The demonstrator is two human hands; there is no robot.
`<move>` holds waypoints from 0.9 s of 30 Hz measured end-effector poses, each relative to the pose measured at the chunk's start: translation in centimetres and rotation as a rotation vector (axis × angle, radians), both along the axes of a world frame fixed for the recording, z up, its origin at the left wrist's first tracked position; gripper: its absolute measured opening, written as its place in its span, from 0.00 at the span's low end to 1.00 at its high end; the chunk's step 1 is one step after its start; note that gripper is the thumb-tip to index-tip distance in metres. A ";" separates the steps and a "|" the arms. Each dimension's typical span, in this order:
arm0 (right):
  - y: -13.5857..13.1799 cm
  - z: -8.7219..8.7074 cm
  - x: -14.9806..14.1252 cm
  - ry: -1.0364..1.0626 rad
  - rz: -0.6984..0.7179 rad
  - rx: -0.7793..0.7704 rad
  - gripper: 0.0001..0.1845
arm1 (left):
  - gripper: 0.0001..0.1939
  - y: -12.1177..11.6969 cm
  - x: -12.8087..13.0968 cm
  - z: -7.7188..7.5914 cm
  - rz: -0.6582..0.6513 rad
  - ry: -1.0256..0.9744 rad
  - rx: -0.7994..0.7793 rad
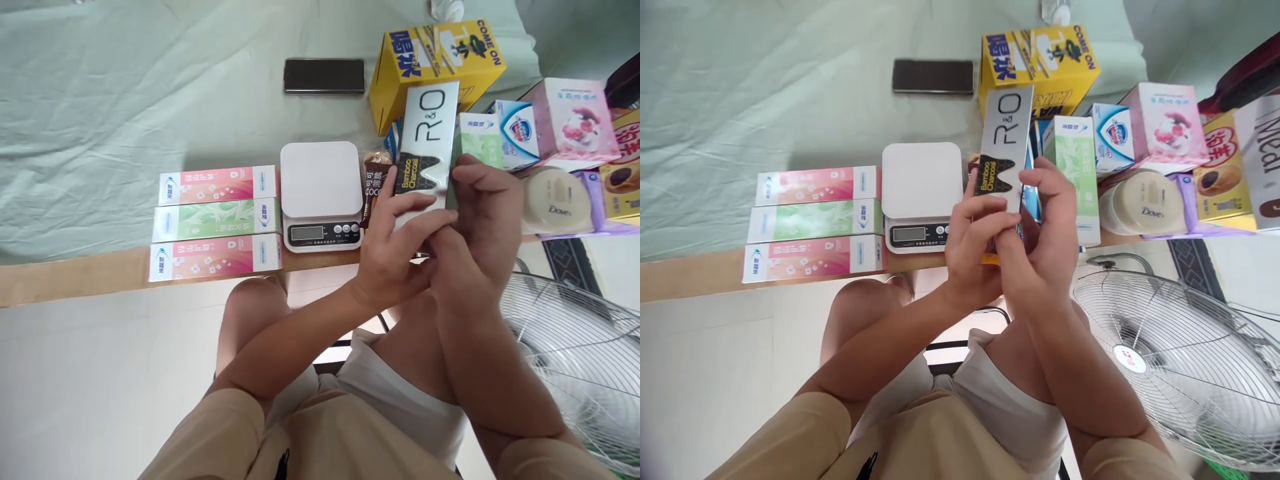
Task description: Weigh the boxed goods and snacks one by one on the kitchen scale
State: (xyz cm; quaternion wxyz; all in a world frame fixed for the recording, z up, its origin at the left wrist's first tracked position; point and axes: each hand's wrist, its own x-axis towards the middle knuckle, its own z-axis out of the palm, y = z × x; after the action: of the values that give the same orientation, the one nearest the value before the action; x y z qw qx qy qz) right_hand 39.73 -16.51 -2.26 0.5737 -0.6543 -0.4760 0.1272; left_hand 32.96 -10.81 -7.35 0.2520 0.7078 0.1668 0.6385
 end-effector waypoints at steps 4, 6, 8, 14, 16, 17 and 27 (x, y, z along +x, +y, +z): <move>2.0 -0.3 -1.1 -0.006 0.061 -0.071 0.19 | 0.13 1.6 -2.2 0.7 0.078 0.068 0.020; 3.1 -0.3 -1.9 -0.056 0.049 -0.103 0.16 | 0.14 2.2 -3.8 0.8 0.078 0.137 -0.018; 4.1 -0.4 -2.9 -0.087 0.052 -0.138 0.16 | 0.16 2.7 -5.6 0.9 0.033 0.220 -0.074; 5.6 -1.2 -5.2 -0.100 0.155 -0.239 0.24 | 0.33 3.6 -10.8 1.0 -0.184 0.366 -0.226; 5.9 -1.5 -5.6 -0.105 0.165 -0.271 0.26 | 0.37 3.8 -11.8 1.1 -0.256 0.374 -0.306; 6.0 -1.6 -5.8 -0.106 0.169 -0.280 0.27 | 0.38 3.9 -12.0 1.2 -0.295 0.370 -0.352; 6.4 -2.3 -6.2 -0.256 0.145 -0.347 0.22 | 0.21 4.3 -12.6 0.5 -0.299 0.200 -0.331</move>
State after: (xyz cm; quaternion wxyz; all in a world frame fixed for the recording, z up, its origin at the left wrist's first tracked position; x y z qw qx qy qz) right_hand 33.49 -10.11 -4.54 0.3768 -0.7181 -0.5617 0.1638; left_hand 20.37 -6.54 -6.81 0.4384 0.7334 0.1864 0.4849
